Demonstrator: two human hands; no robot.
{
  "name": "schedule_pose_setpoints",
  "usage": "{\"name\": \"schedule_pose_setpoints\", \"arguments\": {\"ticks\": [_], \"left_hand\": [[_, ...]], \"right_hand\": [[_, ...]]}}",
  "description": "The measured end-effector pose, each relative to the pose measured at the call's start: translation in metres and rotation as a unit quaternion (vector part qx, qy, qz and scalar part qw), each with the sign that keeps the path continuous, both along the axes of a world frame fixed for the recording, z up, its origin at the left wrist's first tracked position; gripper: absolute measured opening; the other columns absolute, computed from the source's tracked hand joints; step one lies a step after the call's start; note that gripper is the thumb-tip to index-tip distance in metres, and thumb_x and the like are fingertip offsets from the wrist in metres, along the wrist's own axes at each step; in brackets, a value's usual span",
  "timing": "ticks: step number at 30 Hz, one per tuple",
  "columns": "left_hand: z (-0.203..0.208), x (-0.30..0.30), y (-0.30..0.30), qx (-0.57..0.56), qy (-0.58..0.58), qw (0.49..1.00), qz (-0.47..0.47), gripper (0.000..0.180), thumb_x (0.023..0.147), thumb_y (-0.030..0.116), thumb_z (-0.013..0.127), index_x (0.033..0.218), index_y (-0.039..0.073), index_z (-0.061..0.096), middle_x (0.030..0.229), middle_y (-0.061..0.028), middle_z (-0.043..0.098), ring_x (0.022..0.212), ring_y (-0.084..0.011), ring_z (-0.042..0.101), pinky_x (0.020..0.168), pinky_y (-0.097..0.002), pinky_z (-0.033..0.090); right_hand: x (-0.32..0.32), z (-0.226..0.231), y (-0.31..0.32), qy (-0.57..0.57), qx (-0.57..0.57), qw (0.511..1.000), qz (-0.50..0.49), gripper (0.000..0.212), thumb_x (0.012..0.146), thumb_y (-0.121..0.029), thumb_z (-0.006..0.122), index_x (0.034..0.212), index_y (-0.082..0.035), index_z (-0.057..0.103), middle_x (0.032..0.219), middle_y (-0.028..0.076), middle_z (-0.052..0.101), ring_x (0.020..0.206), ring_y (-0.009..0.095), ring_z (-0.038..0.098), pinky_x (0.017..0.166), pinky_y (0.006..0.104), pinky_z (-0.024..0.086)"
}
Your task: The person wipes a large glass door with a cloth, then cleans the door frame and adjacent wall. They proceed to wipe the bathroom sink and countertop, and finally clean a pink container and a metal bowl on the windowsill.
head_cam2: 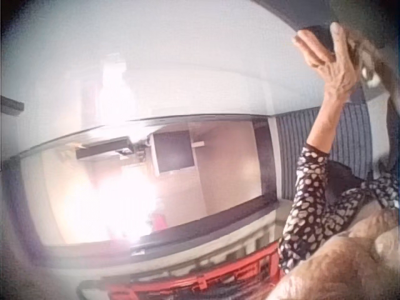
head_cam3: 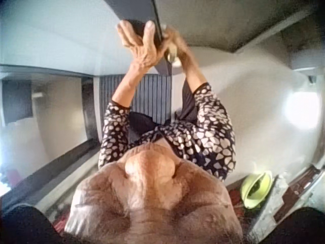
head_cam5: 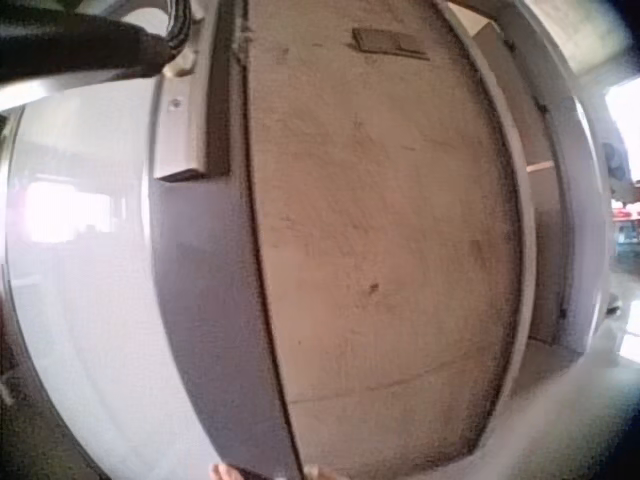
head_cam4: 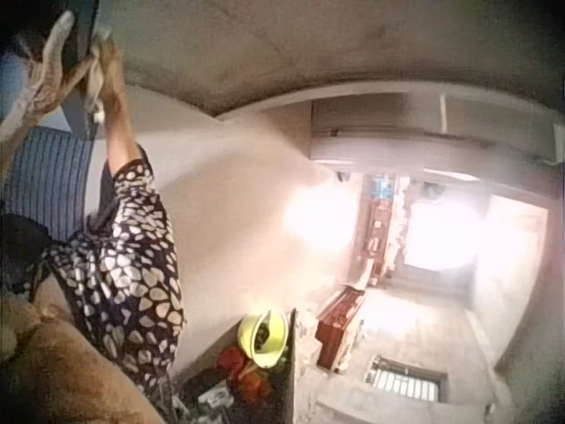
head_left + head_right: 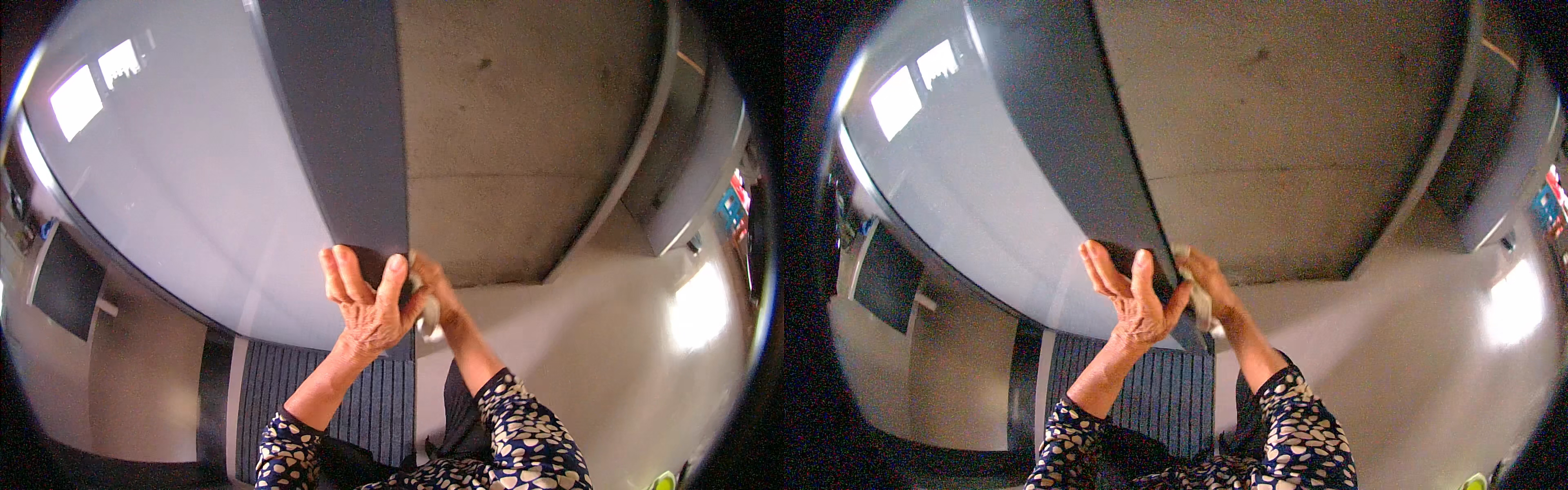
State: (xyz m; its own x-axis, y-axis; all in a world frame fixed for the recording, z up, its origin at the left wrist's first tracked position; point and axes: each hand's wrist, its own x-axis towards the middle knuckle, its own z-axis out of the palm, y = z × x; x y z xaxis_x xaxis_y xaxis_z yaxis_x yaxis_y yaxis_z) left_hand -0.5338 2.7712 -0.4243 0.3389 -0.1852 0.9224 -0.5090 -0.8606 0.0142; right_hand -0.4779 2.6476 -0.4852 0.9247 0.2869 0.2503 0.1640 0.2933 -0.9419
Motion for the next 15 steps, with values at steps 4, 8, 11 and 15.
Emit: {"name": "schedule_pose_setpoints", "arguments": {"ticks": [4, 8, 11, 15], "left_hand": [[0.002, -0.003, 0.041, 0.014, 0.012, 0.999, -0.026, 0.086, 0.067, 0.054, 0.070, 0.133, 0.013, 0.033, 0.139, -0.0371, 0.002, 0.126, -0.0586, 0.005, 0.100, -0.0644, 0.013], [0.009, 0.004, 0.049, -0.007, 0.020, 0.999, -0.036, 0.081, 0.066, 0.055, 0.070, 0.130, 0.017, 0.039, 0.139, -0.0359, 0.007, 0.126, -0.0575, 0.009, 0.099, -0.0619, 0.017], [0.007, 0.007, 0.068, -0.020, 0.017, 1.000, 0.013, 0.072, 0.064, 0.047, 0.074, 0.125, 0.026, 0.044, 0.135, -0.0294, 0.023, 0.122, -0.0509, 0.024, 0.094, -0.0539, 0.029], [0.024, 0.022, 0.062, -0.034, -0.035, 0.999, -0.002, 0.062, 0.070, 0.035, 0.071, 0.126, 0.031, 0.045, 0.135, -0.0226, 0.029, 0.124, -0.0431, 0.029, 0.091, -0.0437, 0.034]], "right_hand": [[0.004, 0.133, 0.046, -0.302, 0.028, 0.952, -0.039, 0.040, 0.092, -0.035, 0.046, 0.115, -0.003, 0.053, 0.103, 0.005, 0.058, 0.095, 0.015, 0.053, 0.086, 0.0278, 0.041], [0.011, 0.164, 0.064, -0.280, 0.100, 0.953, 0.046, 0.041, 0.093, -0.035, 0.044, 0.117, -0.003, 0.050, 0.105, 0.006, 0.057, 0.096, 0.015, 0.053, 0.086, 0.0281, 0.041], [0.017, 0.136, 0.089, -0.170, 0.133, 0.968, 0.125, 0.040, 0.093, -0.034, 0.043, 0.118, -0.003, 0.050, 0.106, 0.006, 0.057, 0.097, 0.015, 0.052, 0.087, 0.0280, 0.041], [0.026, 0.127, 0.077, -0.076, 0.134, 0.978, 0.142, 0.040, 0.094, -0.033, 0.043, 0.119, -0.003, 0.048, 0.107, 0.006, 0.056, 0.099, 0.015, 0.051, 0.087, 0.0278, 0.041]]}}
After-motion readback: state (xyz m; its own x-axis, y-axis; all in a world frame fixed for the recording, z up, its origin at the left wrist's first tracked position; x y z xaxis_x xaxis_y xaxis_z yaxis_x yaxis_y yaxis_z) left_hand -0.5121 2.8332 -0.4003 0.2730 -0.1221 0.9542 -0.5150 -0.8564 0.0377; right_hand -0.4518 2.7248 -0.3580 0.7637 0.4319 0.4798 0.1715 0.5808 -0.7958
